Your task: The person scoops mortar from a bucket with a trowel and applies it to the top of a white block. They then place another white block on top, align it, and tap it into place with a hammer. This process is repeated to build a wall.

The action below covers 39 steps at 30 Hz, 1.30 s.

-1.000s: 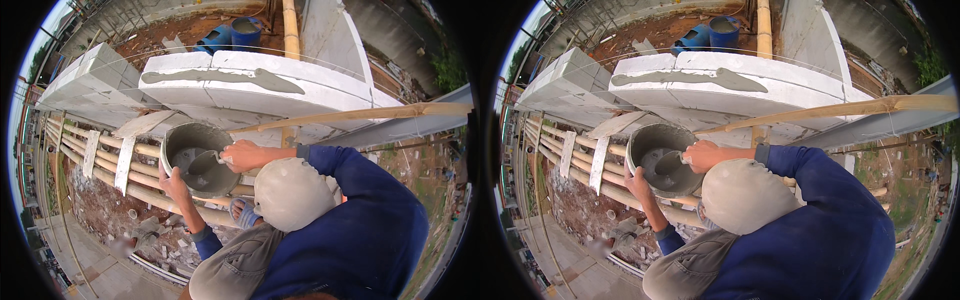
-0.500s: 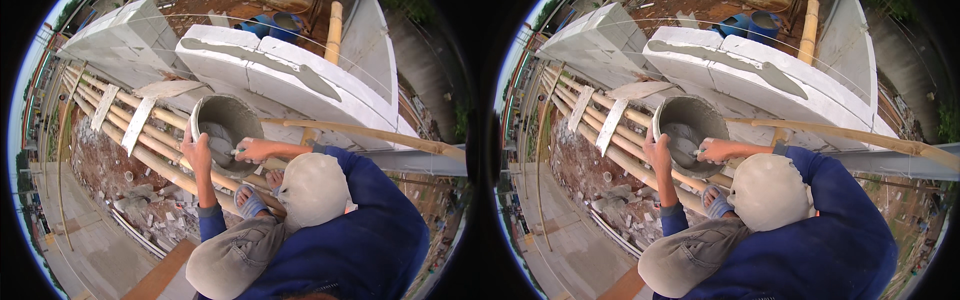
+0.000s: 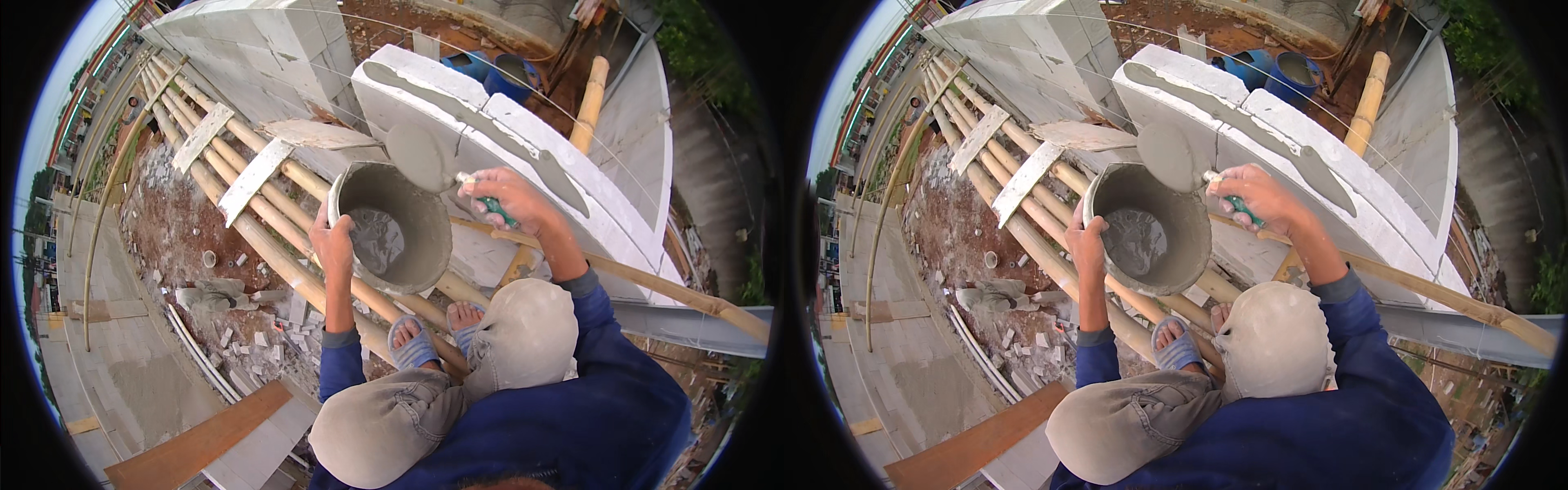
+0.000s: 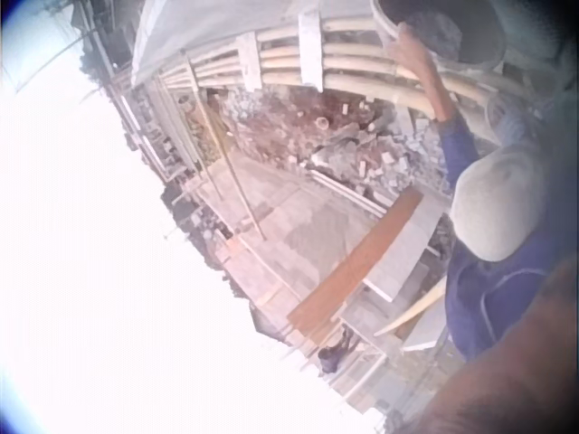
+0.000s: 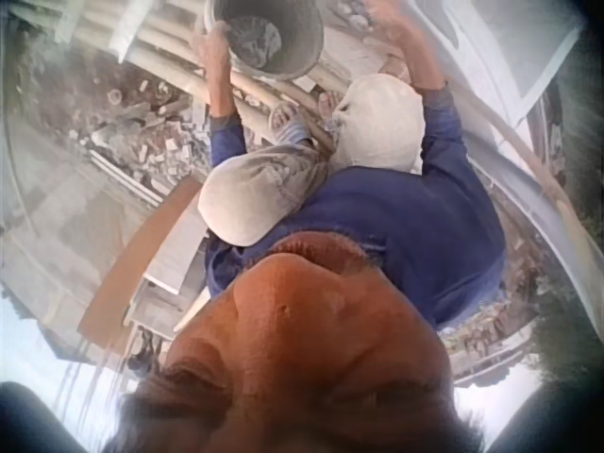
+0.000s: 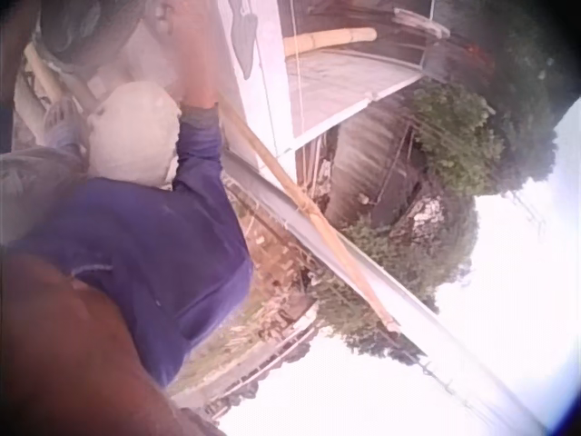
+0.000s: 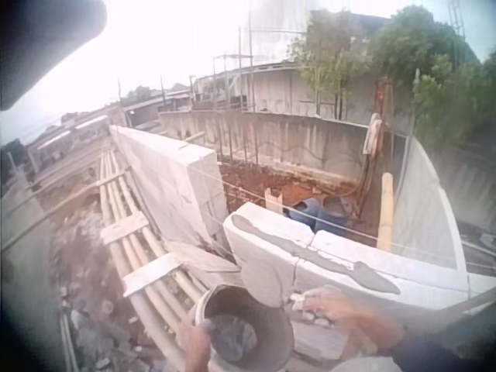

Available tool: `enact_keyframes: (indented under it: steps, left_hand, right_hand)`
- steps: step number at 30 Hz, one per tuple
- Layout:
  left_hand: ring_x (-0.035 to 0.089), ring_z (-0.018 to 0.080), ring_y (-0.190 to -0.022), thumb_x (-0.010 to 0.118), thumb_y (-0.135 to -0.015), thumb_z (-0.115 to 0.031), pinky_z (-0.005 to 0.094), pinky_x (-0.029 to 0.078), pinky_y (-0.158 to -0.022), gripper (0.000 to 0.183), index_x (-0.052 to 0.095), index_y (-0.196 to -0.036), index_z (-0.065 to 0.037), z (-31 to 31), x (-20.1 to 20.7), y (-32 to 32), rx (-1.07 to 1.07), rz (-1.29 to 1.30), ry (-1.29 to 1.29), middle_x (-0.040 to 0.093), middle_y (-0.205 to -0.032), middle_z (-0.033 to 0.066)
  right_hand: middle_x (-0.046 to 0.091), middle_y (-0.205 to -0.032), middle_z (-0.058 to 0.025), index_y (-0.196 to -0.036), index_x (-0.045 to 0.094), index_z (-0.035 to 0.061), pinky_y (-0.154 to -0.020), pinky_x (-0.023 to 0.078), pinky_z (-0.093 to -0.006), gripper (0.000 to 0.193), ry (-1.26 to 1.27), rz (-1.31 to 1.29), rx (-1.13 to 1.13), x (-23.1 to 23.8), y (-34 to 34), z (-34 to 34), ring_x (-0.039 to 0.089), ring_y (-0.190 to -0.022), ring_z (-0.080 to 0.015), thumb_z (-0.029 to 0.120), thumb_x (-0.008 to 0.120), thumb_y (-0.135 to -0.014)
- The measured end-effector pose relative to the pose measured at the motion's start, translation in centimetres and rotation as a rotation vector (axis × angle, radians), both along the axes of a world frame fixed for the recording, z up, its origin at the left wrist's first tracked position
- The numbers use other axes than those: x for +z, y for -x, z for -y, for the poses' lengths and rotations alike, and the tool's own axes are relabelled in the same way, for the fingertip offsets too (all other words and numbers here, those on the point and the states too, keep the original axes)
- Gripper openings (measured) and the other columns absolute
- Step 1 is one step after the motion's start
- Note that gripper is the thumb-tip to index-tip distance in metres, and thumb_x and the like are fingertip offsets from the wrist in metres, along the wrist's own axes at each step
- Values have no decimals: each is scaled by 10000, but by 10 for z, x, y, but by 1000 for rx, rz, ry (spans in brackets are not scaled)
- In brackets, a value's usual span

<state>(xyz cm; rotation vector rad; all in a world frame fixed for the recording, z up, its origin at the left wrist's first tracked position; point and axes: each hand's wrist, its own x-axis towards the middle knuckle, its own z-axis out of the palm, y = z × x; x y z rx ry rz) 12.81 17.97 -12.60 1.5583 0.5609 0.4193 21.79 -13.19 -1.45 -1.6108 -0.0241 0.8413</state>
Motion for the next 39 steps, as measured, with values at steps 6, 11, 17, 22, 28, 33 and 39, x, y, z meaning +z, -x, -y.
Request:
enact_keyframes:
  steps: [6,11,17,22,28,33,39]
  left_hand:
    - [610,88,-795,606,-801,-24,256,508,-725,657,664,-1452,35,23,14,1,-12,-5,-58,730,-1008,35]
    - [625,90,-820,618,-803,-23,259,517,-736,653,657,-1451,44,31,8,-6,-61,42,-14,744,-1029,48]
    - [721,172,-932,646,-819,-83,329,568,-862,616,696,-1432,-51,18,3,9,3,24,-130,788,-1093,157]
    - [690,163,-929,639,-798,-85,305,550,-880,641,688,-1431,-2,20,-15,-1,23,114,-277,780,-1079,123]
    - [701,120,-891,593,-812,-1,274,552,-792,640,664,-1447,32,22,-7,4,-60,219,90,779,-1092,78]
    - [669,120,-853,616,-814,-24,292,551,-785,626,677,-1436,17,26,5,-1,-67,37,-1,765,-1041,60]
    - [711,175,-927,650,-808,-91,317,558,-887,632,682,-1434,-6,27,-7,-6,-3,72,-142,794,-1059,126]
  right_hand:
    - [622,-752,-38,-924,692,17,-416,381,-306,277,134,435,-194,4,-135,-41,525,-472,-114,284,646,-983]
    - [707,-786,-169,-893,710,-31,-559,501,-415,386,476,904,-167,-48,-282,-84,656,-597,-269,351,672,-932]
    - [734,-790,-189,-939,761,-28,-654,544,-453,404,564,959,-87,-58,-284,-89,710,-701,-307,369,688,-925]
    - [745,-816,-192,-969,776,-45,-707,554,-434,415,578,761,-161,-37,-208,-35,727,-741,-305,356,691,-903]
    - [753,-1225,-251,-1187,780,36,-1019,547,-484,452,847,847,-230,-14,-122,-4,700,-1177,-430,386,680,-918]
    - [746,-1254,-230,-1337,721,101,-1040,549,-499,506,927,955,-369,-48,-110,21,695,-1193,-425,385,678,-921]
    - [719,-1296,-228,-1327,702,48,-1002,541,-531,433,971,1089,-247,-60,-132,14,684,-1199,-418,297,648,-977]
